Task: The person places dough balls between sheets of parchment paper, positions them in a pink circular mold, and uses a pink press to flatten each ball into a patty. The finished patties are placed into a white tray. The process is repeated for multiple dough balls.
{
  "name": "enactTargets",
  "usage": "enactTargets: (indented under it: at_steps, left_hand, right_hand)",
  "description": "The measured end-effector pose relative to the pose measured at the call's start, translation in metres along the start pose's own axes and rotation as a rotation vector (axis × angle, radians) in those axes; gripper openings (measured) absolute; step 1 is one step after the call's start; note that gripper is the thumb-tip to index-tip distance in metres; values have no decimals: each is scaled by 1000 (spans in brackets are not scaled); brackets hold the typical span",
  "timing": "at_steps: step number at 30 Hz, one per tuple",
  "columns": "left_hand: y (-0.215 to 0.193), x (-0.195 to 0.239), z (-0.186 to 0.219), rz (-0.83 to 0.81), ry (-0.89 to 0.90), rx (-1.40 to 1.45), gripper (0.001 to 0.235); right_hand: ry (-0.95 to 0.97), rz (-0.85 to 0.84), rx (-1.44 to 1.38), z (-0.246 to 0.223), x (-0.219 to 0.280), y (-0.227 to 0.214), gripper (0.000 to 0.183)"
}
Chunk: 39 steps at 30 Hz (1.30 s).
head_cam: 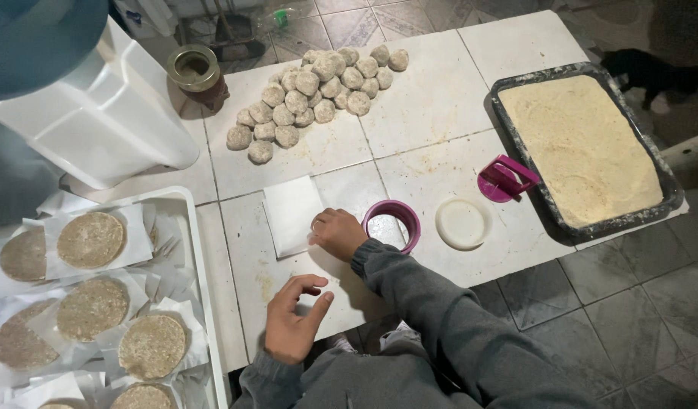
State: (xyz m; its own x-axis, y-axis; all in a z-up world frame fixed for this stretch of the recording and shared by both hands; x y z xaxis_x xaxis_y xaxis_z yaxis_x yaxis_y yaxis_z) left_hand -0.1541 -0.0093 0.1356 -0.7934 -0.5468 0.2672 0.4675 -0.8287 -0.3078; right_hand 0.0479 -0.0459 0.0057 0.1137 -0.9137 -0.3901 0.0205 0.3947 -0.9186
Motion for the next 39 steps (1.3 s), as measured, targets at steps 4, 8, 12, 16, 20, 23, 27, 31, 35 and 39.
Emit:
enactTargets:
  at_steps: [4, 8, 12, 16, 20, 23, 27, 31, 35, 39]
  left_hand:
    - [-6, -5, 1, 79, -74, -11, 19]
    - [-9, -15, 13, 246, -158, 70, 44]
    - [4, -18, 60, 54, -328, 699, 93]
    - [50, -40, 28, -140, -205, 986, 76]
    - [77, -37, 40, 74, -175, 880, 56]
    - [100, -40, 28, 153, -155, 846, 46]
    - [126, -38, 15, 198, -162, 832, 37]
    - [152, -38, 7, 250, -129, 857, 36]
    - [171, -37, -9, 301, -153, 916, 38]
    - [175, -3, 62, 358, -99, 937, 39]
  right_hand:
    - [196, 51, -173, 5, -10, -30, 32]
    - [666, 310, -747, 2, -26, -114, 26]
    - [657, 648, -1409, 5, 8, -122, 21]
    - [720, 647, -1570, 9, 37, -177, 23]
    - [817, 586, -1524, 30, 70, -223, 23]
    - [777, 607, -1484, 41, 99, -239, 18]
    - [702, 663, -1445, 64, 140, -237, 41]
    - [636, 630, -1514, 73, 151, -258, 43]
    - [600, 482, -1625, 70, 149, -285, 17]
    - [510, 506, -1618, 70, 157, -283, 21]
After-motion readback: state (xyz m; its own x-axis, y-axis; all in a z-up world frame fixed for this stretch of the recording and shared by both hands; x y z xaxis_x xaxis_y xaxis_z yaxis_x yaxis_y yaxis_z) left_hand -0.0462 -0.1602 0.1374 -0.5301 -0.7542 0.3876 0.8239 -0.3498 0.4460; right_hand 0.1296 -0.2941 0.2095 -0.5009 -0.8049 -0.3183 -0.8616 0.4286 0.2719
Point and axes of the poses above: each hand's wrist, its own x-axis away from the middle knuckle, its own y-axis out of the palm, z = x × y, the point moved 3 cm from there along -x, towards the middle knuckle, and after that the axes turned 12 degrees about -y, right-handed, at the moved point
